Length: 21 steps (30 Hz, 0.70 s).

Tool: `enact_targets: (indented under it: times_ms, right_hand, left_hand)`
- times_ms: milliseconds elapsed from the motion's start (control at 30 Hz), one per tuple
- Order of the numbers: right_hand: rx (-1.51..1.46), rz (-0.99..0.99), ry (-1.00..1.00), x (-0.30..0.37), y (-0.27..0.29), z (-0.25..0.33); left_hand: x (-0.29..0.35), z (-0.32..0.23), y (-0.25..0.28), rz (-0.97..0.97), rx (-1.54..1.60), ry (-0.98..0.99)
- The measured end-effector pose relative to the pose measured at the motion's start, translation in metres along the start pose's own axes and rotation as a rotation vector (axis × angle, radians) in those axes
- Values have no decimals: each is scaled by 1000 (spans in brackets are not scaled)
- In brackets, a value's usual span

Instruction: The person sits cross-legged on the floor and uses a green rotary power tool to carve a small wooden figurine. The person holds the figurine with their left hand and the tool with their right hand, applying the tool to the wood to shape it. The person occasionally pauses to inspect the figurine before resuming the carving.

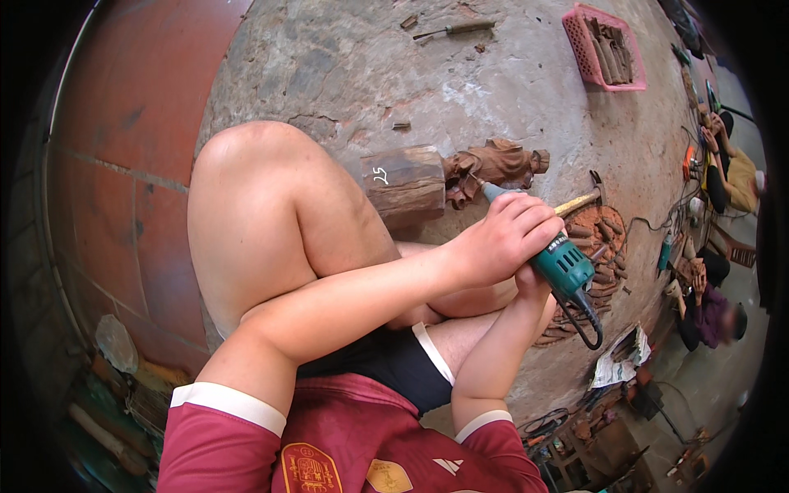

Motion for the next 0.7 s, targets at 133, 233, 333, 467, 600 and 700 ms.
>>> enact_targets:
  times_ms: [133, 233, 333, 467, 600, 700]
  right_hand:
    - [-54, -107, -109, 0, -5, 4]
    - [-22, -46, 63, -7, -6, 3]
    - [57, -26, 186, -19, -8, 3]
    - [86, -51, 207, -23, -15, 9]
    - [106, -56, 211, -17, -12, 14]
    - [75, -113, -26, -1, -9, 10]
  left_hand:
    - [-5, -4, 1, 36, -19, -44]
    - [-9, 0, 7, 2, -36, -12]
    - [-12, 3, 15, -71, -22, -13]
    - [-12, 5, 17, -90, -35, -41]
    - [-9, 1, 11, -50, -24, -58]
    - [-3, -8, 5, 29, -3, -46]
Point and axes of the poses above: each hand's wrist, its own x-axis away from the middle knuckle, its own y-axis out of the back of the hand, z = x × y, the point moved 3 cm from there along -x, towards the middle knuckle, and after that the axes turned 15 degrees about x, right-handed, at the moved point
